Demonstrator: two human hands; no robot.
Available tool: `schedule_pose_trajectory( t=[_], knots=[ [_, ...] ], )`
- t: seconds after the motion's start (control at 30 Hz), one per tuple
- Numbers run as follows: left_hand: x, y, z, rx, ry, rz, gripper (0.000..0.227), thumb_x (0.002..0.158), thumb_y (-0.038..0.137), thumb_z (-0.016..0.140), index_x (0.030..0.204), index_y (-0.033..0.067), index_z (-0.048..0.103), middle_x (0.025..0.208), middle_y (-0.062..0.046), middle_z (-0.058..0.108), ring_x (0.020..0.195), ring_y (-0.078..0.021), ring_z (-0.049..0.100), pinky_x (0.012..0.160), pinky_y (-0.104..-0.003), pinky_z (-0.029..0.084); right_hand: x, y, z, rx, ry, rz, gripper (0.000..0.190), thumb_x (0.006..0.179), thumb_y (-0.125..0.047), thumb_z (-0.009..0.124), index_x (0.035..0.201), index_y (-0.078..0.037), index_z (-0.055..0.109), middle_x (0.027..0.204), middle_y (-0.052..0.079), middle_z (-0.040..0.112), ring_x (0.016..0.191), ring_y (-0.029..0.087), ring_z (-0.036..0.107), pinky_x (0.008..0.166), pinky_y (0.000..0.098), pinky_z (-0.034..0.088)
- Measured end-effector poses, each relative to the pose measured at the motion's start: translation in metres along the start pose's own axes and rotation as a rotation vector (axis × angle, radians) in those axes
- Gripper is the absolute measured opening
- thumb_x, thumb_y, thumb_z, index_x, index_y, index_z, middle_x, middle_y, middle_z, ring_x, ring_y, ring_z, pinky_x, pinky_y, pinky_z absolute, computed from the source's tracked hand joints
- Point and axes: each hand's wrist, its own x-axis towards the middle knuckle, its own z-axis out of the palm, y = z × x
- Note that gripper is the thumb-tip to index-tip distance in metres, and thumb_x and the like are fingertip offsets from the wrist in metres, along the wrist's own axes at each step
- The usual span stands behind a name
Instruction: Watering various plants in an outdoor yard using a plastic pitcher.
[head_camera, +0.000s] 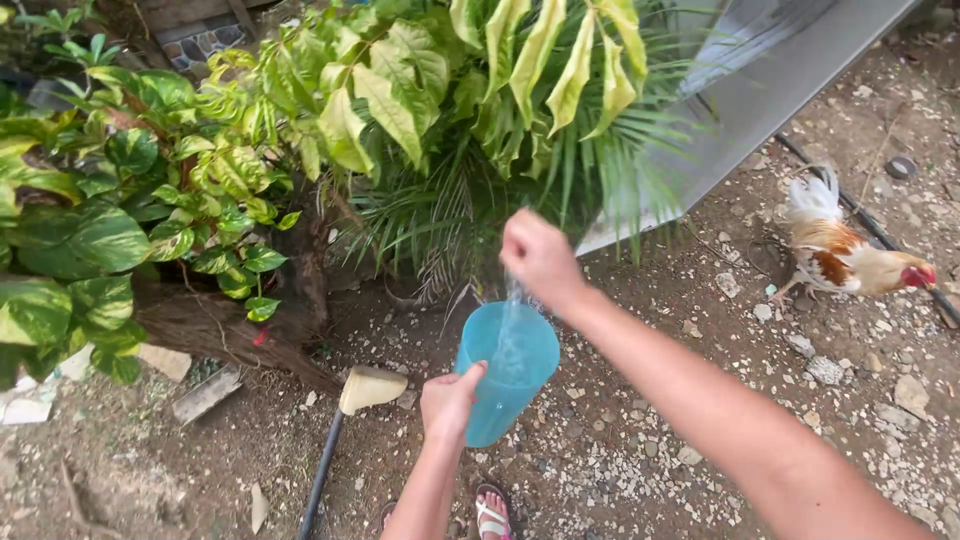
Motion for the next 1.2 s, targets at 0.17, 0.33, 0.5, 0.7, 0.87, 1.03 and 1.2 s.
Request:
schedule_pose_trajectory(
  t=[0.17,0.33,0.5,0.7,0.87,1.03,1.2],
  knots=[
    [0.011,-0.017,0.000,-0.044,0.013,0.002,0.043,0.074,0.043,0.081,0.074,0.0015,0.074,0.084,-0.019,0.071,0.097,-0.0353,0.068,0.089,-0.046,0.051,0.087,0.050,-0.042,-0.635,-0.376,0.108,0.089,0.068,-0.018,0.094,0.142,-0.013,0.044,0.135,0.020,0.049,0.123,0.052,0.045,0.104,0.0553,0.046],
    [0.020,-0.021,-0.004,-0.092,0.058,0.007,0.048,0.069,0.045,0.084,0.079,-0.0004,0.075,0.079,-0.018,0.071,0.096,-0.0351,0.070,0.087,-0.045,0.052,0.074,0.036,-0.042,-0.529,-0.073,-0.021,0.016,0.089,-0.023,0.068,0.087,-0.018,0.053,0.075,0.006,0.059,0.070,0.034,0.069,0.062,0.0479,0.054],
    [0.021,-0.022,-0.012,-0.089,0.091,-0.027,0.044,0.065,0.045,0.084,0.077,0.0038,0.078,0.088,-0.018,0.076,0.102,-0.0337,0.072,0.089,-0.043,0.053,-0.003,-0.028,0.006,0.126,-1.130,0.355,0.021,0.091,-0.022,0.071,0.108,-0.009,0.072,0.104,0.012,0.074,0.102,0.029,0.071,0.096,0.0411,0.056],
    [0.052,-0.047,-0.028,-0.113,0.123,-0.061,0.066,0.057,0.052,0.091,0.098,0.0016,0.077,0.110,-0.022,0.074,0.118,-0.0373,0.067,0.098,-0.048,0.052,-0.078,0.016,0.124,0.214,-1.443,0.458,0.023,0.081,-0.021,0.064,0.097,-0.006,0.071,0.087,0.011,0.074,0.081,0.023,0.068,0.072,0.0372,0.052],
    [0.066,-0.068,-0.056,-0.171,0.189,-0.092,0.052,0.064,0.053,0.084,0.085,0.0051,0.079,0.082,-0.015,0.075,0.099,-0.0310,0.072,0.088,-0.044,0.053,0.082,-0.065,0.087,0.595,-0.398,0.492,0.022,0.086,-0.007,0.075,0.104,-0.009,0.063,0.091,0.015,0.062,0.080,0.024,0.060,0.071,0.0366,0.049],
    [0.037,-0.035,-0.108,-0.207,0.189,-0.051,0.045,0.085,0.039,0.077,0.058,0.0131,0.052,0.062,-0.001,0.053,0.051,-0.0124,0.045,0.060,-0.028,0.046,0.171,-0.123,0.020,0.174,0.238,0.077,0.081,0.092,-0.013,0.082,0.153,-0.007,0.029,0.158,0.018,0.035,0.145,0.035,0.041,0.114,0.0534,0.049],
    [0.027,-0.013,-0.154,-0.119,0.172,0.001,0.036,0.083,0.033,0.077,0.065,0.0029,0.070,0.062,-0.007,0.065,0.052,-0.0176,0.062,0.055,-0.028,0.054,0.088,-0.142,0.076,0.258,-0.045,0.114,0.019,0.085,0.002,0.062,0.082,-0.012,0.051,0.070,-0.001,0.052,0.060,0.011,0.049,0.053,0.0216,0.046]
  ],
)
